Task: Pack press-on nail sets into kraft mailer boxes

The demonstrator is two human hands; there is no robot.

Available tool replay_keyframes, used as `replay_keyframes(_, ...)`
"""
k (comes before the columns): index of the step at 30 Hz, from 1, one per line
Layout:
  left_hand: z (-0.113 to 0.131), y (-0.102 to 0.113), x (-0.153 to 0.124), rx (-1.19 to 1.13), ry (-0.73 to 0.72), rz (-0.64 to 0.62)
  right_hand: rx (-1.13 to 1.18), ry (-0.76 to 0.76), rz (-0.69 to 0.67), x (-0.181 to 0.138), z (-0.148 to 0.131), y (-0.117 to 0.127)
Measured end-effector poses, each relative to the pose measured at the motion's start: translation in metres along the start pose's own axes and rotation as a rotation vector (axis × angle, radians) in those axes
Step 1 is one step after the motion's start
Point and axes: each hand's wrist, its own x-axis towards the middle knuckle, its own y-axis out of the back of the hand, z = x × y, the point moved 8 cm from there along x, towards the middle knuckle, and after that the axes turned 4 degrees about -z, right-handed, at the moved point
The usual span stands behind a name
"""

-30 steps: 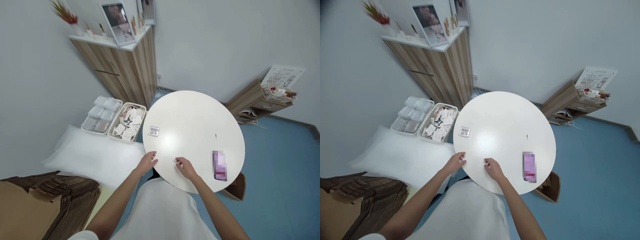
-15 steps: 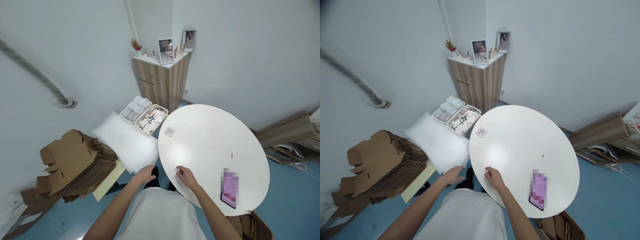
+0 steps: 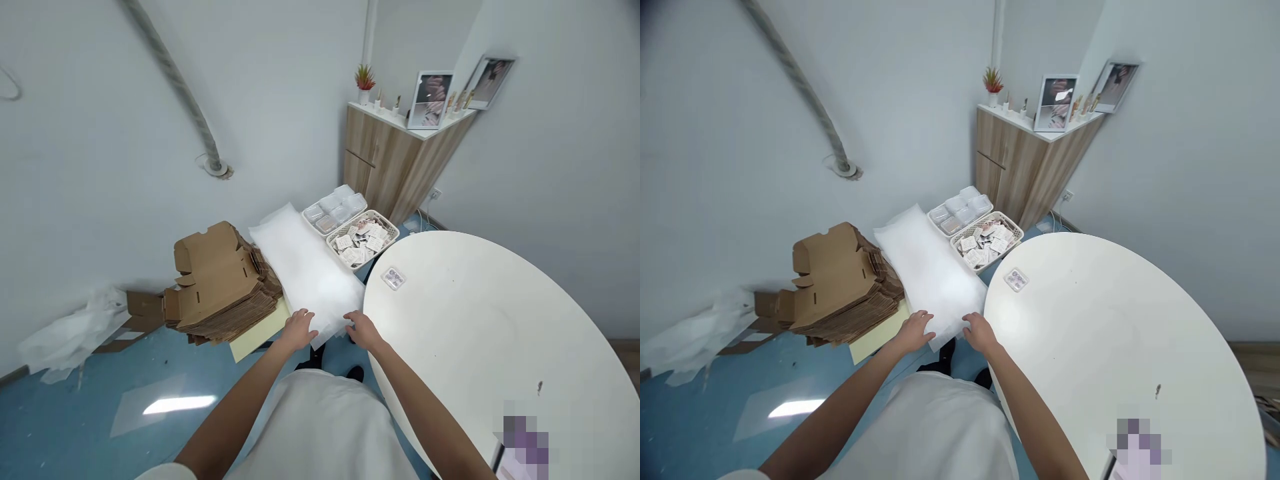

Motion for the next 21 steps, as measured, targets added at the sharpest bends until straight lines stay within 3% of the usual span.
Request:
replay_keyframes(5, -0.027, 0.015, 0.034, 0.003, 0.006, 0.006, -0.044, -0.016, -0.005, 0.065, -0.023, -0.014)
replay_keyframes(10, -0.034, 0.020, 0.062, -0.039, -0.050, -0.082, -0.090, -0.162, 0.036, 0.114, -0.024, -0.016)
replay_keyframes(16, -0.044, 0.009, 0.075, -0.101, -0.083, -0.165, -0.138, -0.323, 0.052, 0.144, -0.013, -0.016)
replay_keyframes(21, -0.051, 0.004, 0.076, -0.247, -0.088, -0.151, -0.169, -0.270, 0.069, 0.150, -0.027, -0.025)
